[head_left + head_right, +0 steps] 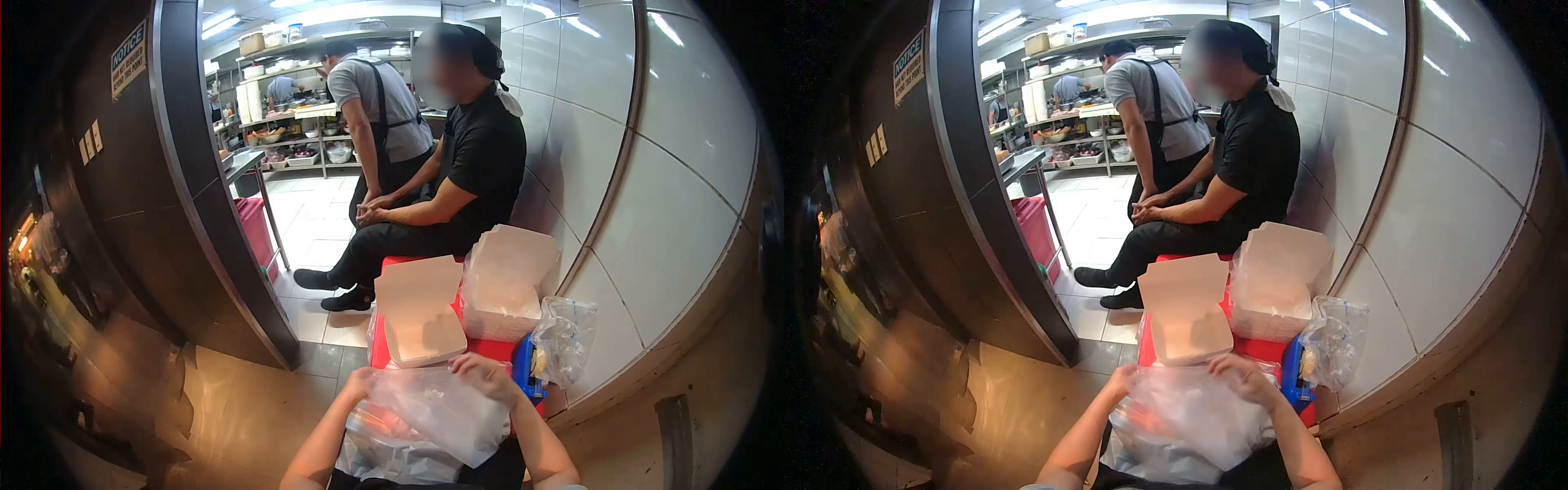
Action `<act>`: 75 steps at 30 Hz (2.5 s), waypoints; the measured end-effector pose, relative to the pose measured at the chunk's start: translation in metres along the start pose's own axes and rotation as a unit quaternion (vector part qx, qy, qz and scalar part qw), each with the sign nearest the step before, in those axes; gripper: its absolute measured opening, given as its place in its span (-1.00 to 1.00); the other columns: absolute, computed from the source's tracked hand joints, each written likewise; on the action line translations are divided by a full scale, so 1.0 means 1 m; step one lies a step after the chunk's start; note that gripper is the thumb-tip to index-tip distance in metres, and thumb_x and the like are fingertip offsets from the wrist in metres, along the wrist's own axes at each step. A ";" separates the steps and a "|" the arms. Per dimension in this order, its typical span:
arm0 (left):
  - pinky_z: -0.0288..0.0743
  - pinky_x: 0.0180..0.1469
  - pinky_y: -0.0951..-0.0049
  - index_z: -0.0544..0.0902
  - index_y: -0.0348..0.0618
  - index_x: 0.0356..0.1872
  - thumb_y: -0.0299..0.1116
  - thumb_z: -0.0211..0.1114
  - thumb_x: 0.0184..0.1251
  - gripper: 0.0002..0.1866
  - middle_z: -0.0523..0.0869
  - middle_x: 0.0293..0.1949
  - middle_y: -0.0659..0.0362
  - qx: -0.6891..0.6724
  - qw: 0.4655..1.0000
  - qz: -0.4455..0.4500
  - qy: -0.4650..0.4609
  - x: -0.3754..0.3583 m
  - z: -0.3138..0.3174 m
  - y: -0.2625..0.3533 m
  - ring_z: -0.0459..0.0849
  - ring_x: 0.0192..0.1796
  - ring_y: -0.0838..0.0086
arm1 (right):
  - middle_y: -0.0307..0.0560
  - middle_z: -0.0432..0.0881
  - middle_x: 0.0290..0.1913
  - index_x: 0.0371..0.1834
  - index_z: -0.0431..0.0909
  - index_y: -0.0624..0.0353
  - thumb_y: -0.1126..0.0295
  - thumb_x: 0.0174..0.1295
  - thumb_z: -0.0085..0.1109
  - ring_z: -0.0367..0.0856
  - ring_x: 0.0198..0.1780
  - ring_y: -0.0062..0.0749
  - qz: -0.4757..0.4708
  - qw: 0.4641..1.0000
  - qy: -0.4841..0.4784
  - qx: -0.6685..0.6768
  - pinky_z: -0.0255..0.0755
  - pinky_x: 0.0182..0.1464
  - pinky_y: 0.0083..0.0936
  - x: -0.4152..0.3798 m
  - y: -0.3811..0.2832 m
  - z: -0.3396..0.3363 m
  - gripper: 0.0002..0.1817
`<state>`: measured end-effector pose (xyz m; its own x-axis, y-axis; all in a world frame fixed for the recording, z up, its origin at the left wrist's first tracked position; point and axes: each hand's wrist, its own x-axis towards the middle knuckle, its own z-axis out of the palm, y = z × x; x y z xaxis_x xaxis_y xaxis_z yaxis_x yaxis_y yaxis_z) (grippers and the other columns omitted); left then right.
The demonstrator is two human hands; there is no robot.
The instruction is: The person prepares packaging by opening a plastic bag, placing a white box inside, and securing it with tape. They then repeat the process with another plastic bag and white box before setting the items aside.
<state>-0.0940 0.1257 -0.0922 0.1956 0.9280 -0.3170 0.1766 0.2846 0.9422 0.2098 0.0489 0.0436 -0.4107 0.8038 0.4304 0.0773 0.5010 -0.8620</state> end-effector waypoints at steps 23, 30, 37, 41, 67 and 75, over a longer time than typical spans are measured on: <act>-0.02 0.40 0.29 -0.26 -0.13 0.44 -0.20 0.55 -0.17 0.26 0.30 0.29 -0.07 0.159 0.931 0.267 -0.192 0.032 0.009 0.154 0.13 0.41 0.19 | -0.33 0.55 -0.32 -0.21 0.48 0.17 0.39 0.25 0.11 0.50 -0.30 -0.67 0.109 0.951 0.288 0.010 0.42 -0.22 -0.69 0.054 0.056 -0.045 -0.88; 0.35 -0.37 0.61 0.53 -0.14 -0.18 -0.22 0.42 0.12 -0.66 0.56 -0.46 0.35 -0.038 0.942 0.222 -0.248 0.050 0.012 0.150 0.48 -0.45 0.65 | -0.28 0.55 -0.42 -0.27 0.50 0.21 0.37 0.25 0.14 0.52 -0.39 -0.65 0.123 0.934 0.300 0.150 0.43 -0.33 -0.67 0.074 0.075 -0.067 -0.86; 0.14 -0.56 0.75 0.47 0.00 -0.10 -0.33 0.32 0.24 -0.74 0.48 -0.53 0.44 -0.252 0.924 0.253 -0.135 0.041 -0.011 0.147 0.31 -0.59 0.81 | -0.27 0.47 -0.63 -0.38 0.50 0.18 0.30 0.27 0.14 0.41 -0.60 -0.61 0.158 0.937 0.312 0.013 0.33 -0.51 -0.62 0.089 0.091 -0.080 -0.82; 0.06 -0.59 0.73 0.43 -0.03 -0.06 -0.31 0.24 0.32 -0.76 0.42 -0.64 0.45 -0.186 0.899 0.397 0.007 0.055 -0.014 0.148 0.25 -0.62 0.82 | -0.28 0.47 -0.64 -0.43 0.50 0.19 0.30 0.27 0.14 0.42 -0.60 -0.60 0.142 0.921 0.361 -0.020 0.30 -0.54 -0.57 0.105 0.099 -0.081 -0.80; 0.02 0.30 0.05 0.33 -0.21 0.16 -0.40 0.16 0.24 -0.55 0.28 0.18 -0.03 0.274 0.717 0.606 0.207 0.046 0.028 0.158 0.28 0.22 0.06 | 0.11 0.62 -0.45 -0.11 0.36 0.05 0.26 0.33 -0.11 0.57 -0.46 0.12 0.020 0.798 0.315 -0.513 0.40 -0.46 -0.05 0.152 0.149 -0.093 -0.82; -0.43 0.40 -0.16 -0.04 0.18 0.45 0.21 -0.13 0.32 -0.26 -0.16 0.49 0.18 0.605 0.669 0.429 -0.052 0.093 0.089 0.137 -0.30 0.51 0.18 | 0.19 0.62 -0.33 0.17 0.20 0.16 0.30 0.25 0.04 0.58 -0.36 0.19 0.042 0.835 0.292 -0.465 0.45 -0.33 -0.06 0.146 0.140 -0.090 -0.54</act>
<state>0.0347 0.2298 -0.0027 0.7805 0.5853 0.2195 0.5953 -0.8031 0.0246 0.2420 0.2655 0.0095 0.1238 0.7319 0.6701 0.8663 0.2496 -0.4327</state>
